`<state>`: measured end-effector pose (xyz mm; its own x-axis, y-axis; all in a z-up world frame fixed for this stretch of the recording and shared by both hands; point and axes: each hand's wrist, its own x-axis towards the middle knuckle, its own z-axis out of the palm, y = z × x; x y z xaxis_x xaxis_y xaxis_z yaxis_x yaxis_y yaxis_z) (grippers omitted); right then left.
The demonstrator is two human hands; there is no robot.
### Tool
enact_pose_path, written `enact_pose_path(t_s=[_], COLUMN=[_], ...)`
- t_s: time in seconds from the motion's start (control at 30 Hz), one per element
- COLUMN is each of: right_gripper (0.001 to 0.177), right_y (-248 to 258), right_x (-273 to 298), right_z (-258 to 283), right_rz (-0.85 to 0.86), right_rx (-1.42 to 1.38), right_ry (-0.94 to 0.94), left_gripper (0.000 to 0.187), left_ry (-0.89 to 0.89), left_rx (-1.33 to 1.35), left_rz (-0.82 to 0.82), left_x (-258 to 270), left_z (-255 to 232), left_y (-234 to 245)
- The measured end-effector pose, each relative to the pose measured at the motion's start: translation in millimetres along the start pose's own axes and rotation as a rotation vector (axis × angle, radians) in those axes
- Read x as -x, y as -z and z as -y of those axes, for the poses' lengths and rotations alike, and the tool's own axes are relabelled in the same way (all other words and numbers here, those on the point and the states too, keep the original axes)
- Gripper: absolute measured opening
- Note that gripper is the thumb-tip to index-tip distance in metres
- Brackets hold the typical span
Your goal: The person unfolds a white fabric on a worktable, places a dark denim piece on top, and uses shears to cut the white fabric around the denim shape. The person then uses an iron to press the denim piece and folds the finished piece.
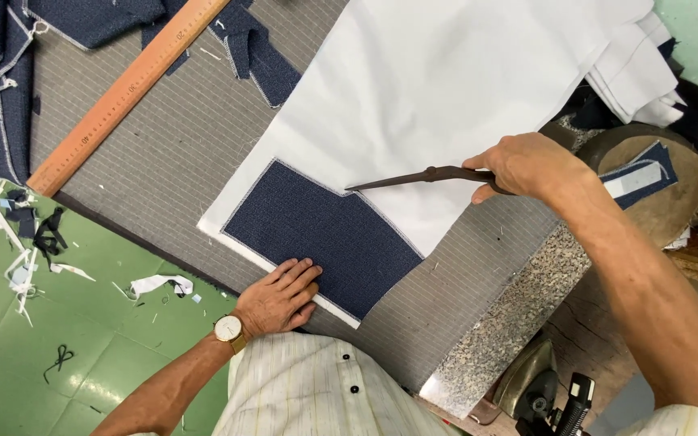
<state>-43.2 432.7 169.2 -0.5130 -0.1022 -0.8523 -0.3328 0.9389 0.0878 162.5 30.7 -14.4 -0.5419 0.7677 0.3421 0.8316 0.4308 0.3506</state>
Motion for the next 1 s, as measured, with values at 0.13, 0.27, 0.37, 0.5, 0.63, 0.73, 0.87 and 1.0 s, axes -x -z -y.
enact_pose_path(t_s=[0.13, 0.27, 0.37, 0.5, 0.63, 0.73, 0.87, 1.0], right_gripper=[0.065, 0.067, 0.067, 0.07, 0.07, 0.069, 0.072, 0.068], right_y=[-28.0, -65.7, -76.0, -90.7, -92.6, -90.9, -126.1, -138.7], right_x=[-6.8, -3.6, 10.6, 23.7, 38.6, 42.1, 23.2, 16.8], right_z=[-9.6, -8.4, 13.6, 39.4, 67.2, 84.4, 88.6, 89.8], right_rz=[0.056, 0.105, 0.111, 0.083, 0.064, 0.047, -0.032, -0.05], right_rx=[-0.175, -0.418, -0.572, -0.766, -0.825, -0.89, -0.909, -0.948], right_ry=[-0.041, -0.038, -0.018, -0.008, -0.022, -0.028, 0.01, -0.011], left_gripper=[0.034, 0.035, 0.034, 0.034, 0.035, 0.035, 0.035, 0.035], left_ry=[-0.009, -0.002, -0.008, -0.013, -0.015, -0.013, -0.02, -0.017], left_rx=[0.002, -0.008, 0.005, -0.005, -0.003, 0.004, 0.006, -0.002], left_rz=[0.012, 0.012, -0.004, -0.012, -0.01, -0.031, -0.039, -0.045], left_x=[1.9, 3.3, 2.9, 3.0, 5.0, 4.6, 3.5, 4.4], left_z=[0.3, -0.4, -1.0, -0.9, -0.5, -1.1, -1.5, -1.3], left_y=[-0.6, 0.5, 0.9, 1.4, -0.3, -1.5, -0.4, -1.8])
